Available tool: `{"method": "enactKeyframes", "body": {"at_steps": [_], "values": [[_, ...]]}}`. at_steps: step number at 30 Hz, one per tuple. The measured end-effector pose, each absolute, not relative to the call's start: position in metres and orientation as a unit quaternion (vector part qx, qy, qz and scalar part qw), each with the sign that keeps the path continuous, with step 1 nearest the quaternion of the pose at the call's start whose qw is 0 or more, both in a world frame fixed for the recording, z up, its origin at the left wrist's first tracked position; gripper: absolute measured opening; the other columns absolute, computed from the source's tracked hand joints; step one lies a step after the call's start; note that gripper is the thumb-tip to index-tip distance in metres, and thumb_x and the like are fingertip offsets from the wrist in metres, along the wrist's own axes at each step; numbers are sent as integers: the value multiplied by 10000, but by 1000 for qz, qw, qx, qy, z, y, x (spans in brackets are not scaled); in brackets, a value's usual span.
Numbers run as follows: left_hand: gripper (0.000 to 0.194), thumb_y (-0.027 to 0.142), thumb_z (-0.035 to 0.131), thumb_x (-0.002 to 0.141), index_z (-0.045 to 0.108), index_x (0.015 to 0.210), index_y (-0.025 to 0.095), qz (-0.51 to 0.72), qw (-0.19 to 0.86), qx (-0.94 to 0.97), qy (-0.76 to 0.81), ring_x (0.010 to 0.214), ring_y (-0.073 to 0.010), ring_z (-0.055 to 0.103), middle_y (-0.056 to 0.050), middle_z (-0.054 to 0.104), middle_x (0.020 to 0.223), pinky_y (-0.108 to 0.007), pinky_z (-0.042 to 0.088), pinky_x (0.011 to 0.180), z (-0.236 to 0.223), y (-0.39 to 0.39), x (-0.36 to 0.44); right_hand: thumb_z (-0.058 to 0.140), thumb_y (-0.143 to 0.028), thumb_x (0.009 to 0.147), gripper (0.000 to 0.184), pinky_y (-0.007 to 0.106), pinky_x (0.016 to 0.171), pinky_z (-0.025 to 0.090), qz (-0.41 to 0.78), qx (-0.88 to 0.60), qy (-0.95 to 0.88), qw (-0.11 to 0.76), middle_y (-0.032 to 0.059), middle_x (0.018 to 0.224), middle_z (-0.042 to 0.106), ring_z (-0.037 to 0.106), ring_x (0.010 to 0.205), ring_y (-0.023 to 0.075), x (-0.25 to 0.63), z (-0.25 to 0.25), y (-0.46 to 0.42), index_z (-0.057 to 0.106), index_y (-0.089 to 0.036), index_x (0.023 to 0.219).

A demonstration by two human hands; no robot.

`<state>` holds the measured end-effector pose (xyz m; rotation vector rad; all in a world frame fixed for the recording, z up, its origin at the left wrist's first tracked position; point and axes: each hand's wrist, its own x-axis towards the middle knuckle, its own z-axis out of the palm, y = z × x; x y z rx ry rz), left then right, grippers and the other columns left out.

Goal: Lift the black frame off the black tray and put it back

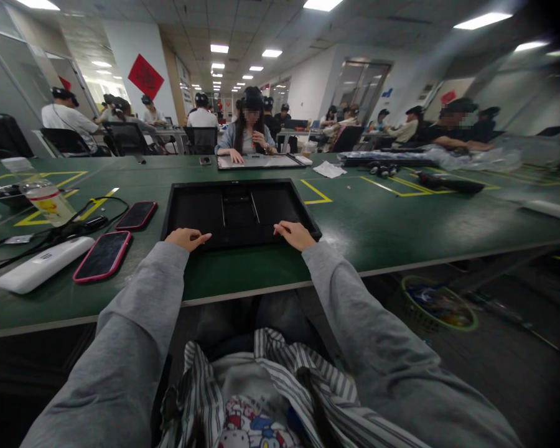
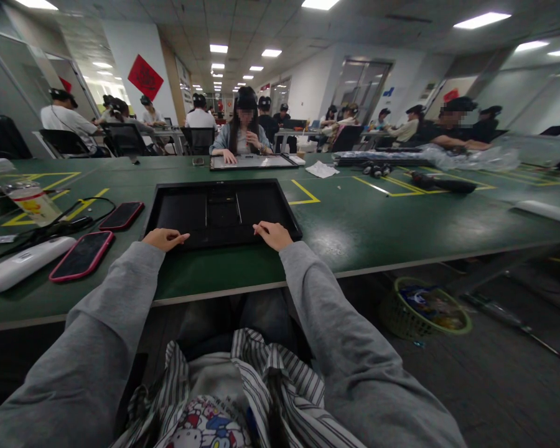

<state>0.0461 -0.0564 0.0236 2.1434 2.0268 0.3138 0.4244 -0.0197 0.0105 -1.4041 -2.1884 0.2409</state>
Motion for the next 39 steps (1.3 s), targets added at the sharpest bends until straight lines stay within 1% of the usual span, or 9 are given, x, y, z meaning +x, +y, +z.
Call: {"method": "enactKeyframes", "body": {"at_steps": [4, 9, 16, 21, 26, 30, 33, 36, 39], "values": [[598, 802, 448, 729, 708, 831, 274, 108, 127, 736, 656, 751, -168, 619, -5, 687, 801, -264, 421, 658, 21, -66, 42, 441, -578, 917, 421, 273, 664, 397, 96, -484, -831, 256, 11, 793, 679, 600, 718, 165, 426, 8, -27, 690, -243, 866], [610, 803, 560, 642, 711, 900, 272, 71, 103, 756, 643, 831, -183, 621, -14, 685, 889, -270, 424, 703, 25, -72, 42, 504, -569, 890, 391, 286, 713, 414, 95, -449, -851, 257, 35, 860, 679, 604, 800, 177, 428, 9, -33, 673, -218, 858], [489, 686, 663, 626, 711, 888, 277, 21, 137, 782, 607, 803, -186, 625, -5, 689, 849, -271, 417, 684, 31, -71, 39, 625, -536, 826, 339, 312, 749, 440, 93, -405, -883, 217, 48, 924, 655, 604, 839, 196, 438, 6, -33, 635, -221, 949], [460, 662, 655, 646, 702, 877, 267, 27, 167, 796, 582, 772, -176, 616, -11, 677, 837, -271, 424, 669, 32, -65, 36, 591, -389, 883, 210, 336, 799, 439, 107, -362, -909, 178, 63, 992, 642, 603, 928, 210, 438, 14, -30, 590, -227, 1017], [439, 627, 672, 648, 691, 891, 262, -24, 187, 811, 553, 757, -174, 612, -13, 661, 818, -272, 422, 654, 39, -43, 36, 521, -320, 935, 194, 353, 806, 415, 61, -330, -933, 132, 79, 1066, 646, 606, 962, 219, 432, 19, -23, 548, -227, 1103], [436, 625, 640, 694, 677, 926, 258, -33, 153, 814, 560, 820, -199, 622, -30, 672, 879, -288, 430, 674, 39, -5, 34, 485, -266, 949, 199, 359, 776, 401, -29, -340, -932, 121, 105, 1073, 643, 603, 940, 236, 421, 14, 7, 537, -198, 1128], [432, 601, 588, 764, 658, 994, 243, -14, 106, 810, 576, 907, -225, 626, -54, 674, 994, -311, 448, 742, 32, 32, 33, 468, -235, 950, 214, 360, 760, 394, -78, -359, -923, 114, 126, 1080, 637, 592, 941, 249, 412, 9, 51, 533, -161, 1140], [420, 545, 547, 829, 623, 1080, 217, 29, 52, 807, 588, 1009, -235, 609, -84, 647, 1114, -318, 448, 841, 21, 71, 38, 495, -232, 936, 236, 359, 801, 390, -71, -393, -910, 113, 133, 1145, 623, 566, 1033, 263, 403, 6, 105, 524, -157, 1158], [445, 528, 525, 861, 598, 1128, 180, 71, -5, 784, 616, 1065, -240, 589, -112, 629, 1149, -318, 436, 905, 11, 102, 45, 555, -306, 913, 256, 355, 833, 395, -13, -459, -879, 130, 111, 1160, 627, 556, 1065, 259, 394, 5, 151, 534, -177, 1132]]}}
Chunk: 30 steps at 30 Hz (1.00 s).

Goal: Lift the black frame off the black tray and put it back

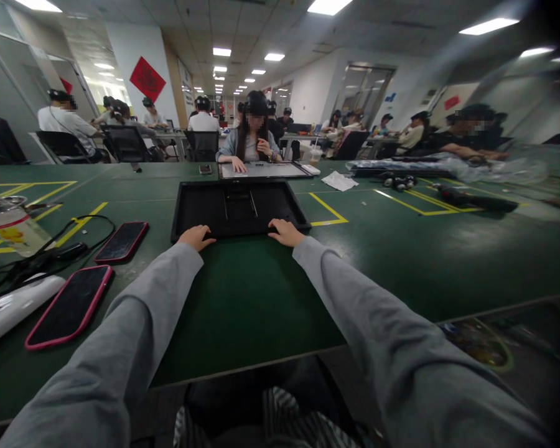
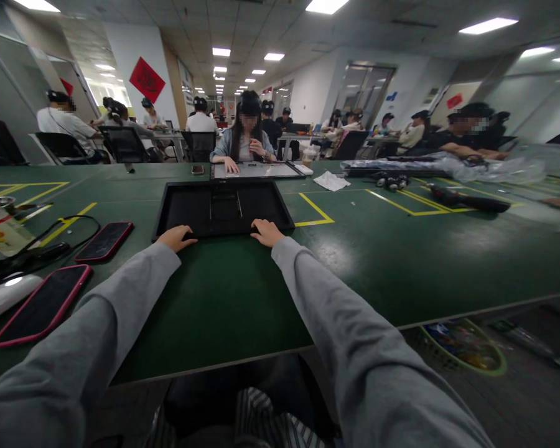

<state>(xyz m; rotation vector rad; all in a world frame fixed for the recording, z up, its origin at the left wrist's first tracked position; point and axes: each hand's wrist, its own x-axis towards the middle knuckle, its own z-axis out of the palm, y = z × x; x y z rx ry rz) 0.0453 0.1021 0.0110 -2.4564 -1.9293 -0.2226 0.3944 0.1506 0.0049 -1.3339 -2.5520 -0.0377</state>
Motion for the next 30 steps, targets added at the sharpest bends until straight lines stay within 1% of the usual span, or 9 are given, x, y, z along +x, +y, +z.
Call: {"method": "enactKeyframes", "body": {"at_steps": [5, 10, 15, 18, 21, 23, 25, 27, 30], "values": [[565, 661, 410, 867, 643, 1071, 189, -102, 4, -745, -660, 1042, -250, 598, -114, 649, 1115, -338, 443, 899, 9, 115, 54, 510, -498, 916, 352, 373, 859, 400, -2, -504, -846, 173, 107, 1102, 641, 559, 1035, 260, 387, 0, 170, 579, -179, 1049], [713, 625, 130, 921, 724, 951, 231, -105, -22, -626, -773, 978, -325, 629, -147, 680, 1038, -424, 454, 805, 25, 80, 62, 320, -473, 991, 424, 313, 799, 406, 44, -507, -833, 218, 65, 946, 670, 597, 893, 204, 400, 1, 134, 622, -206, 859], [662, 643, 207, 901, 727, 911, 234, -76, -15, -627, -775, 920, -352, 637, -141, 693, 947, -447, 452, 764, 37, 30, 66, 246, -539, 986, 541, 285, 708, 407, 110, -522, -811, 243, 8, 727, 651, 608, 713, 176, 413, 7, 86, 640, -242, 765], [570, 591, 262, 917, 697, 984, 228, -137, 63, -630, -762, 937, -319, 628, -118, 686, 992, -442, 445, 801, 34, 9, 50, 293, -487, 984, 459, 302, 744, 439, 74, -520, -803, 281, 32, 776, 661, 612, 756, 192, 424, 11, 76, 656, -234, 861], [509, 537, 396, 893, 616, 1192, 189, -240, 154, -603, -745, 1126, -317, 549, -142, 613, 1210, -445, 416, 904, 23, 2, 21, 430, -390, 937, 336, 394, 912, 434, -58, -562, -745, 354, 130, 1059, 656, 576, 1026, 269, 447, 11, 85, 632, -174, 1097], [587, 546, 483, 842, 564, 1281, 164, -274, 154, -562, -765, 1200, -331, 500, -162, 560, 1299, -460, 411, 932, 13, 6, 1, 519, -336, 879, 434, 488, 987, 397, -115, -615, -689, 366, 187, 1236, 585, 493, 1184, 336, 467, 7, 95, 560, -136, 1262], [605, 567, 515, 814, 590, 1263, 169, -275, 100, -541, -789, 1173, -327, 522, -153, 579, 1286, -459, 429, 921, 4, 13, -14, 565, -289, 835, 557, 529, 996, 403, -87, -652, -666, 352, 201, 1279, 568, 490, 1205, 356, 486, 0, 106, 486, -121, 1360], [547, 565, 501, 823, 643, 1192, 187, -267, 51, -549, -790, 1128, -307, 557, -126, 621, 1244, -443, 446, 907, -2, 20, -23, 528, -239, 846, 557, 506, 990, 440, -4, -668, -665, 335, 180, 1257, 606, 554, 1161, 328, 500, -9, 115, 467, -127, 1388], [448, 505, 482, 849, 676, 1125, 209, -269, 56, -574, -771, 1158, -296, 549, -92, 631, 1264, -466, 426, 944, -6, 27, -27, 475, -221, 873, 538, 476, 1011, 459, 62, -660, -667, 339, 131, 1295, 615, 593, 1157, 299, 507, -18, 122, 465, -158, 1408]]}}
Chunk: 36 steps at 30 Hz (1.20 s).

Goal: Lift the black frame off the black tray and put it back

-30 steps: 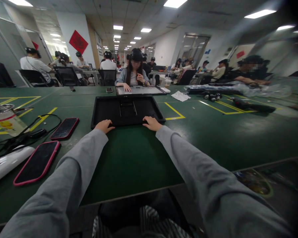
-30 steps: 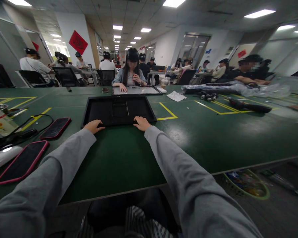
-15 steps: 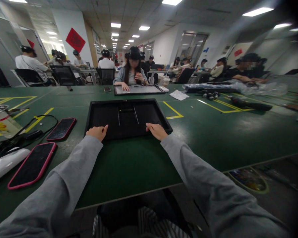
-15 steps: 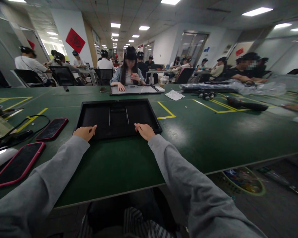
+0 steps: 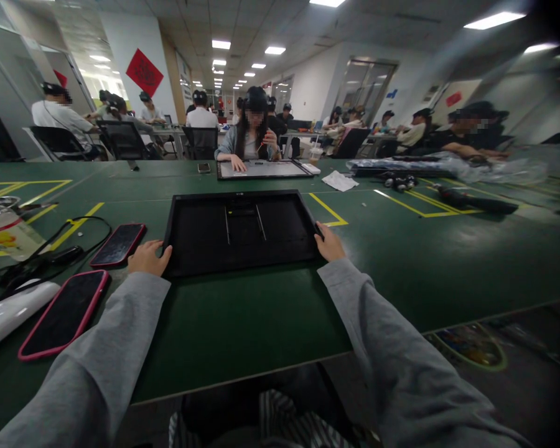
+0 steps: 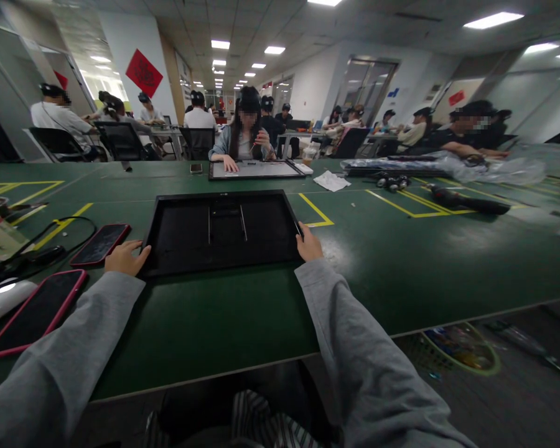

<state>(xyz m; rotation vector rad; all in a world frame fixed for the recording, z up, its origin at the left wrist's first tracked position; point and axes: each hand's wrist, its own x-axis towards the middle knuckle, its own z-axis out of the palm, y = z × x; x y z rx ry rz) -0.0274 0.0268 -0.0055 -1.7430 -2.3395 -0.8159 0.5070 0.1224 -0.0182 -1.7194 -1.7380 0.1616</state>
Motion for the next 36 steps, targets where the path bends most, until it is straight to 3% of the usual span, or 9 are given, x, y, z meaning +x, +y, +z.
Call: {"method": "enactKeyframes", "body": {"at_steps": [5, 11, 14, 18, 22, 27, 36], "values": [[403, 465, 489, 869, 678, 1126, 219, -347, 109, -572, -735, 1185, -300, 539, -83, 636, 1268, -521, 348, 1015, 3, 25, -22, 436, -258, 902, 526, 467, 1046, 443, 42, -635, -671, 381, 110, 1348, 589, 582, 1198, 289, 500, -9, 118, 470, -170, 1420], [481, 424, 522, 881, 582, 1283, 167, -496, 228, -578, -607, 1280, -304, 453, -157, 550, 1353, -497, 249, 1088, 31, 7, -11, 240, -323, 986, 548, 479, 1112, 355, -146, -542, -629, 537, 95, 1464, 471, 436, 1348, 248, 491, 26, 98, 267, -224, 1524], [486, 419, 526, 887, 569, 1295, 159, -510, 300, -569, -571, 1304, -301, 431, -154, 533, 1376, -511, 227, 1087, 40, 1, -11, 217, -319, 994, 555, 501, 1118, 333, -199, -527, -599, 569, 113, 1450, 481, 405, 1370, 248, 489, 34, 92, 216, -206, 1537], [438, 444, 494, 906, 607, 1233, 177, -448, 312, -570, -614, 1322, -252, 438, -111, 544, 1389, -486, 201, 1101, 39, 3, -12, 235, -305, 986, 551, 488, 1111, 351, -170, -550, -619, 534, 102, 1452, 483, 433, 1350, 240, 491, 31, 94, 252, -202, 1527], [407, 467, 417, 933, 634, 1170, 217, -355, 218, -585, -696, 1344, -219, 425, -81, 583, 1351, -470, 158, 1117, 30, 9, -11, 296, -273, 960, 544, 458, 1090, 397, -52, -595, -657, 459, 72, 1428, 518, 490, 1302, 239, 493, 15, 103, 336, -226, 1500], [372, 457, 411, 921, 652, 1125, 260, -284, 136, -606, -730, 1364, -236, 393, -80, 576, 1360, -508, 128, 1110, 18, 15, -13, 400, -238, 908, 528, 466, 1060, 444, 36, -619, -671, 405, 56, 1358, 588, 557, 1234, 261, 496, -8, 114, 465, -219, 1432], [364, 445, 447, 896, 676, 1117, 268, -258, 96, -618, -736, 1335, -266, 414, -83, 590, 1341, -557, 159, 1088, 11, 19, -18, 425, -226, 899, 528, 493, 1060, 442, 52, -639, -674, 368, 70, 1355, 588, 569, 1224, 286, 500, -13, 118, 474, -206, 1425]]}}
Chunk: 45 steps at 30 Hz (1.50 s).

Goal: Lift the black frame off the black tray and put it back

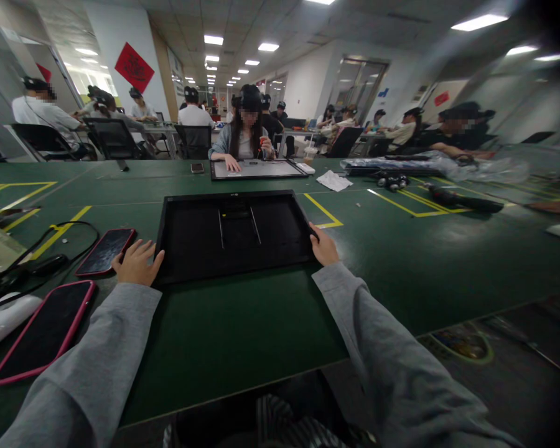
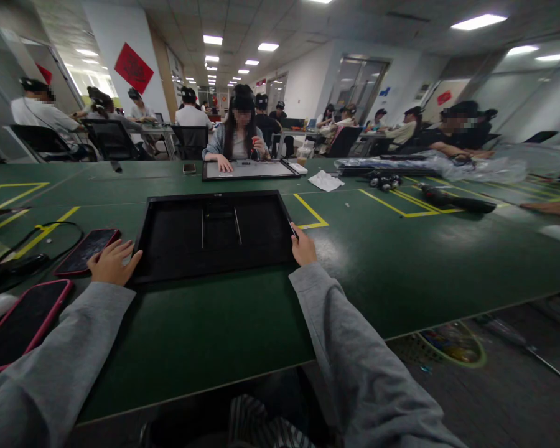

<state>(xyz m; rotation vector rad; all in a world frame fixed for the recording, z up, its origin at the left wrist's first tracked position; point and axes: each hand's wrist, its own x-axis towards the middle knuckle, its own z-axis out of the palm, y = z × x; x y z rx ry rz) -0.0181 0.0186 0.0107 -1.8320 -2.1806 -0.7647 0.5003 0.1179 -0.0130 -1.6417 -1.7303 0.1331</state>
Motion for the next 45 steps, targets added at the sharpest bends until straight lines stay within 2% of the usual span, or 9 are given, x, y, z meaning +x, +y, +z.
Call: {"method": "enactKeyframes", "body": {"at_steps": [11, 22, 29, 32, 36, 45], "values": [[318, 434, 466, 879, 674, 1046, 261, -271, 98, -600, -746, 1260, -251, 490, -52, 656, 1250, -530, 191, 1084, 0, 28, -21, 426, -223, 884, 533, 504, 1039, 461, 54, -639, -670, 374, 53, 1306, 627, 605, 1170, 282, 500, -13, 118, 483, -232, 1414], [358, 434, 433, 894, 661, 1094, 244, -249, 97, -616, -741, 1269, -269, 486, -85, 651, 1249, -551, 199, 1068, 9, 19, -20, 421, -198, 882, 531, 531, 1034, 453, 59, -646, -674, 352, 72, 1348, 592, 610, 1152, 310, 495, -6, 113, 485, -221, 1409], [441, 497, 473, 846, 664, 1143, 233, -241, 76, -575, -779, 1236, -295, 505, -111, 640, 1247, -550, 306, 1043, -6, 29, -31, 404, -171, 870, 546, 505, 1061, 432, 69, -620, -688, 370, 105, 1383, 555, 558, 1224, 290, 497, -11, 116, 450, -171, 1415], [544, 520, 441, 847, 616, 1250, 198, -243, 38, -582, -775, 1182, -305, 543, -113, 676, 1161, -488, 408, 985, -7, 30, -32, 419, -180, 864, 536, 501, 1064, 428, 66, -614, -689, 379, 118, 1364, 567, 554, 1226, 285, 497, -12, 118, 464, -158, 1397], [597, 514, 427, 856, 561, 1324, 167, -249, -15, -584, -772, 1024, -263, 639, -107, 696, 1110, -366, 475, 906, -5, 30, -32, 447, -191, 852, 534, 498, 1047, 443, 65, -622, -678, 388, 113, 1330, 593, 571, 1199, 285, 497, -13, 120, 477, -174, 1385], [593, 518, 410, 883, 544, 1346, 173, -234, -16, -584, -777, 1003, -274, 664, -124, 700, 1115, -366, 505, 858, 0, 28, -29, 437, -174, 857, 517, 498, 1044, 447, 56, -613, -677, 404, 82, 1320, 610, 575, 1206, 255, 496, -13, 123, 503, -210, 1368]]}}
